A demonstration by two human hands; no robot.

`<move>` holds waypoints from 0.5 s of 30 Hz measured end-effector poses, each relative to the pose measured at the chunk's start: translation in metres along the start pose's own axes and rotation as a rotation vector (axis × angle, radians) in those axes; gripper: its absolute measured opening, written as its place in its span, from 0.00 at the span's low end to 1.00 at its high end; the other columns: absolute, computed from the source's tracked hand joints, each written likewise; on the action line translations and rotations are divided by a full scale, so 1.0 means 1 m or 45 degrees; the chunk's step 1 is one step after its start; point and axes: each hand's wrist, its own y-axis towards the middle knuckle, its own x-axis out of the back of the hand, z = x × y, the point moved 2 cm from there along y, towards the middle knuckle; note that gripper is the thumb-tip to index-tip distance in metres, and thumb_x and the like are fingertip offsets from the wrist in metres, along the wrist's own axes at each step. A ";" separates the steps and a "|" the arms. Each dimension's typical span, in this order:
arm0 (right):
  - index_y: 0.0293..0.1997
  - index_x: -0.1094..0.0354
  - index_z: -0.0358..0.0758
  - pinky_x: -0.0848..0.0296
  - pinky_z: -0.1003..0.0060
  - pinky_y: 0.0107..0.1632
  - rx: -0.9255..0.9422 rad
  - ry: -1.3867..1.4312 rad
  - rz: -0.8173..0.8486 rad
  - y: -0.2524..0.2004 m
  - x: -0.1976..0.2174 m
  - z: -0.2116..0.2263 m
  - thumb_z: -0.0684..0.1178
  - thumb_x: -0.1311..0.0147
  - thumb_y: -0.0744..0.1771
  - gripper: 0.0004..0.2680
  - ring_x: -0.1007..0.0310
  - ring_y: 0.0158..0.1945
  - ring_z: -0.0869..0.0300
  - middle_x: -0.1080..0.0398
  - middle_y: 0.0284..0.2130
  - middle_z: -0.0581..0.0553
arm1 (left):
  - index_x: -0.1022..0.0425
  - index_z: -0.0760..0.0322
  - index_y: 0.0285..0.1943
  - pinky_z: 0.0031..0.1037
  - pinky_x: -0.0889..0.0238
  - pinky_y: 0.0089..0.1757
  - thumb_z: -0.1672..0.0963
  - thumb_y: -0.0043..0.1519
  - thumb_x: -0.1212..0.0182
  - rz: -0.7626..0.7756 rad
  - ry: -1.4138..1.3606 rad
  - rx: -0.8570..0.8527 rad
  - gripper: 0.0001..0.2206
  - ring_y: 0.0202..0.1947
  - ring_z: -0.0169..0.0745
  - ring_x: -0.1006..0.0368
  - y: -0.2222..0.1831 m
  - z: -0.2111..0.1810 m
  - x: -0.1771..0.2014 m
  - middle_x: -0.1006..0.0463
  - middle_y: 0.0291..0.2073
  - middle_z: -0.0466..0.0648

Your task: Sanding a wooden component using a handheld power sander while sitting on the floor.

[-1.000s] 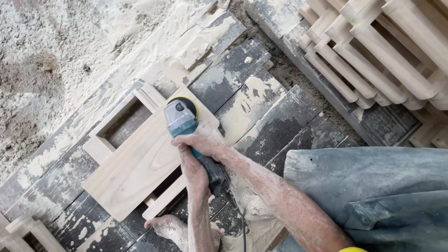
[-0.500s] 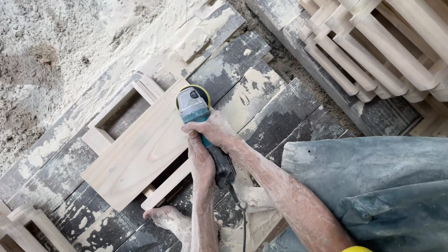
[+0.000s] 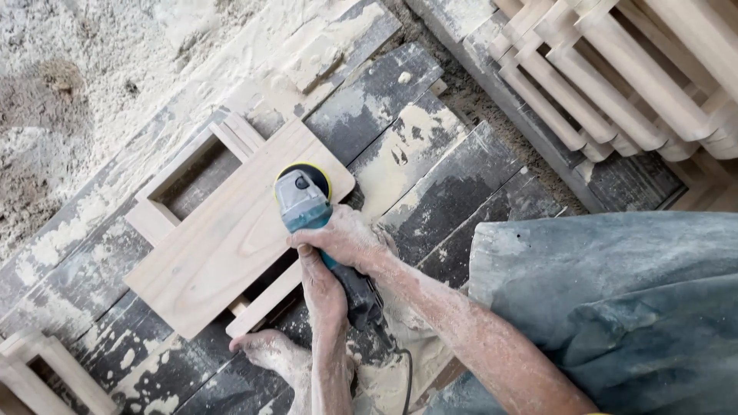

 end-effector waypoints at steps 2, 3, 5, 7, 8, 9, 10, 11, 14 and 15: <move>0.42 0.25 0.34 0.25 0.54 0.48 0.039 0.102 -0.030 0.004 -0.003 -0.014 0.60 0.28 0.51 0.24 0.22 0.49 0.49 0.22 0.38 0.36 | 0.26 0.50 0.61 0.45 0.28 0.39 0.41 0.70 0.64 0.076 -0.170 0.069 0.25 0.36 0.53 0.21 -0.044 -0.049 -0.003 0.20 0.33 0.56; 0.40 0.24 0.34 0.26 0.53 0.44 0.111 0.197 -0.069 0.011 -0.004 -0.012 0.56 0.27 0.53 0.21 0.22 0.45 0.52 0.23 0.34 0.37 | 0.22 0.52 0.54 0.44 0.28 0.37 0.43 0.69 0.60 0.147 -0.366 0.099 0.22 0.31 0.48 0.22 -0.060 -0.078 -0.005 0.20 0.29 0.53; 0.37 0.23 0.36 0.27 0.54 0.44 0.142 0.191 -0.132 0.018 0.011 -0.026 0.57 0.26 0.53 0.18 0.24 0.41 0.53 0.25 0.31 0.39 | 0.33 0.60 0.62 0.57 0.29 0.40 0.50 0.64 0.51 0.188 -0.095 -0.324 0.20 0.39 0.69 0.26 -0.020 -0.017 -0.045 0.27 0.44 0.62; 0.33 0.21 0.39 0.28 0.55 0.43 0.154 0.187 -0.173 0.019 0.010 -0.037 0.57 0.25 0.54 0.15 0.26 0.37 0.55 0.28 0.28 0.42 | 0.43 0.67 0.70 0.71 0.30 0.43 0.57 0.58 0.42 0.207 0.228 -0.691 0.29 0.47 0.90 0.30 -0.012 -0.003 -0.048 0.35 0.58 0.71; 0.33 0.23 0.41 0.28 0.58 0.43 0.166 0.150 -0.195 0.016 0.007 -0.040 0.56 0.26 0.55 0.14 0.26 0.36 0.58 0.28 0.27 0.45 | 0.39 0.57 0.68 0.64 0.33 0.49 0.46 0.61 0.52 0.267 0.050 -0.329 0.27 0.51 0.80 0.29 -0.021 -0.016 -0.033 0.28 0.53 0.66; 0.32 0.24 0.44 0.27 0.62 0.43 0.178 0.115 -0.229 0.015 0.008 -0.043 0.55 0.26 0.55 0.13 0.26 0.34 0.62 0.28 0.26 0.49 | 0.35 0.46 0.66 0.56 0.36 0.55 0.35 0.63 0.62 0.335 -0.145 0.024 0.31 0.54 0.70 0.27 -0.030 -0.030 -0.023 0.21 0.48 0.61; 0.32 0.24 0.44 0.27 0.62 0.43 0.185 0.082 -0.183 0.010 -0.012 -0.044 0.55 0.26 0.55 0.13 0.26 0.34 0.62 0.28 0.26 0.49 | 0.35 0.46 0.66 0.56 0.36 0.55 0.35 0.63 0.62 0.290 -0.174 0.044 0.31 0.54 0.70 0.27 -0.036 -0.028 -0.001 0.21 0.48 0.61; 0.33 0.24 0.42 0.28 0.62 0.42 0.166 0.078 -0.151 0.004 -0.030 -0.047 0.54 0.26 0.55 0.13 0.27 0.34 0.62 0.28 0.26 0.48 | 0.35 0.45 0.64 0.56 0.35 0.55 0.35 0.64 0.62 0.269 -0.228 0.086 0.29 0.55 0.70 0.27 -0.042 -0.027 0.018 0.20 0.47 0.61; 0.34 0.23 0.40 0.27 0.62 0.41 0.161 0.042 -0.031 -0.020 -0.097 -0.045 0.52 0.26 0.55 0.13 0.28 0.33 0.62 0.27 0.25 0.48 | 0.34 0.45 0.61 0.55 0.34 0.54 0.37 0.65 0.62 0.153 -0.321 0.168 0.26 0.55 0.68 0.26 -0.063 -0.007 0.075 0.20 0.47 0.60; 0.35 0.23 0.41 0.25 0.62 0.41 0.177 0.049 0.024 -0.029 -0.122 -0.042 0.51 0.26 0.55 0.13 0.26 0.32 0.61 0.27 0.25 0.48 | 0.33 0.45 0.60 0.55 0.34 0.54 0.37 0.66 0.63 0.090 -0.327 0.183 0.25 0.54 0.67 0.26 -0.070 0.002 0.094 0.20 0.46 0.60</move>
